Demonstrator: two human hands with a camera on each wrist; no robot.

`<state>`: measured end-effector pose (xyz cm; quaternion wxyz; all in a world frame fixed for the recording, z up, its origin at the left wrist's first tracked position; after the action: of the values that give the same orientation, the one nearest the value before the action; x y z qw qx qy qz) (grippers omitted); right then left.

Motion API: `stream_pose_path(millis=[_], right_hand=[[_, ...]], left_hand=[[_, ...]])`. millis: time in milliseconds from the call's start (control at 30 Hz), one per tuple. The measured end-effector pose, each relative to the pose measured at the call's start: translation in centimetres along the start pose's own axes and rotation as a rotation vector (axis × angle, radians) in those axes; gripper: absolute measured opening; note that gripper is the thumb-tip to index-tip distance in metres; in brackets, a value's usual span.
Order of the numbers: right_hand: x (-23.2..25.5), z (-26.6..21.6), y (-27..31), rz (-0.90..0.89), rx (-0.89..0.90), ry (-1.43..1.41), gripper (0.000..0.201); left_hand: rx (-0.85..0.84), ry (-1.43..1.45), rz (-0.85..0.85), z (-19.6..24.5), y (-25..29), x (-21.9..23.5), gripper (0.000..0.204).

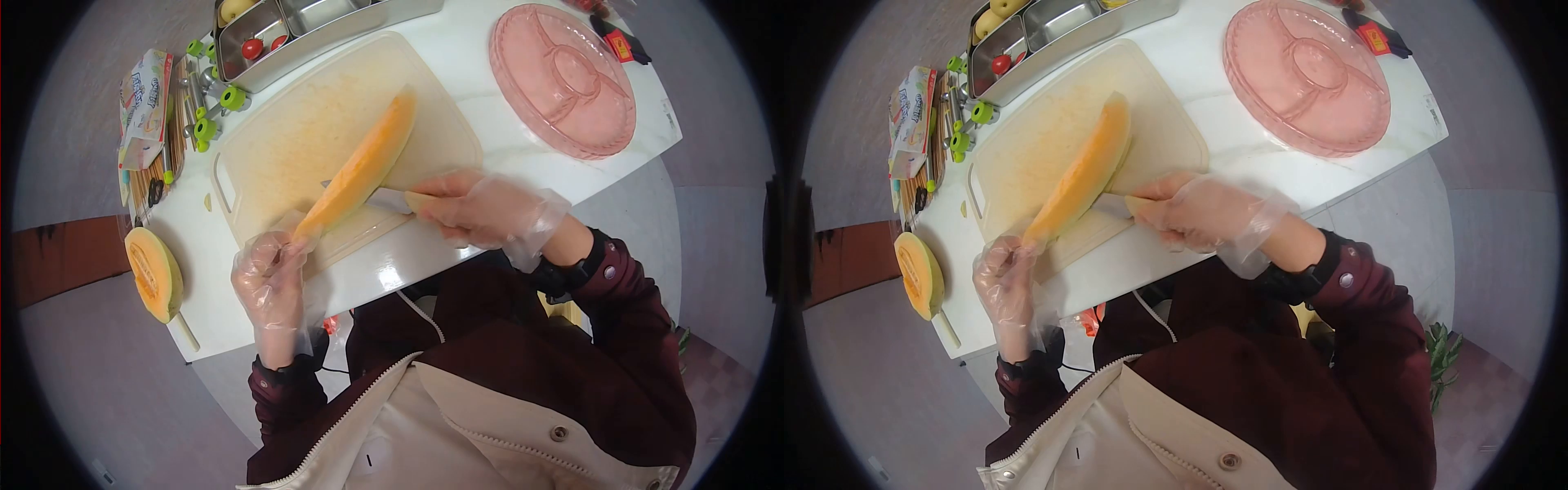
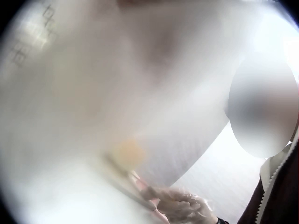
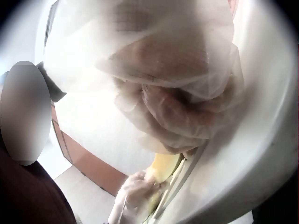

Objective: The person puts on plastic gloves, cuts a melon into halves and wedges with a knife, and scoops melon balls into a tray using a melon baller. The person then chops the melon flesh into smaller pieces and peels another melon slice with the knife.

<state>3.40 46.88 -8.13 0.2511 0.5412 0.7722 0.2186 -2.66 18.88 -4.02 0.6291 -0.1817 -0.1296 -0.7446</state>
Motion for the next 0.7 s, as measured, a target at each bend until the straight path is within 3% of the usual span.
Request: stream_pose_path(millis=[67, 200, 267, 367, 500, 567, 700], right_hand=[[-0.7, -1.3, 0.7, -0.041, 0.012, 0.000, 0.026], [0.4, -0.5, 0.2, 0.034, 0.017, 0.056, 0.029], [1.7, -1.4, 1.6, 0.187, -0.048, 0.105, 0.032], [2.6, -2.4, 3.9, 0.269, -0.015, 0.037, 0.039], [2.9, -2.2, 5.2, 0.427, 0.009, 0.062, 0.039], [3.1, -1.6, 5.1, 0.632, 0.195, 0.043, 0.041], [1.8, -1.8, 6.0, 0.678, 0.268, 0.018, 0.043]], left_hand=[[-0.082, 0.017, 0.038, 1.1, 0.0, -0.1, 0.012], [-0.042, 0.031, 0.073, -0.1, 0.4, 0.7, 0.011], [0.014, 0.071, 0.118, -0.9, 0.7, 1.5, 0.011], [0.001, 0.109, 0.110, -1.7, 1.0, 1.7, 0.011], [-0.014, 0.115, 0.149, 0.0, 1.2, 1.3, 0.010], [-0.029, 0.050, 0.140, 0.6, 1.4, 1.1, 0.011], [-0.103, -0.049, 0.156, 0.9, 1.7, 1.1, 0.011]])
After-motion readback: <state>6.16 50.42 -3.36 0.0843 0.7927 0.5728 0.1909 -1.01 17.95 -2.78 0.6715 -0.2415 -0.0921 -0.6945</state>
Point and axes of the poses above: each hand's wrist, its own y-axis away from the middle knuckle, its own x-axis out of the back of the hand, z = x × y, the point moved 4 cm from there along -y, towards the middle knuckle, and after that the axes turned 7 degrees about y, right-handed, at the moved point
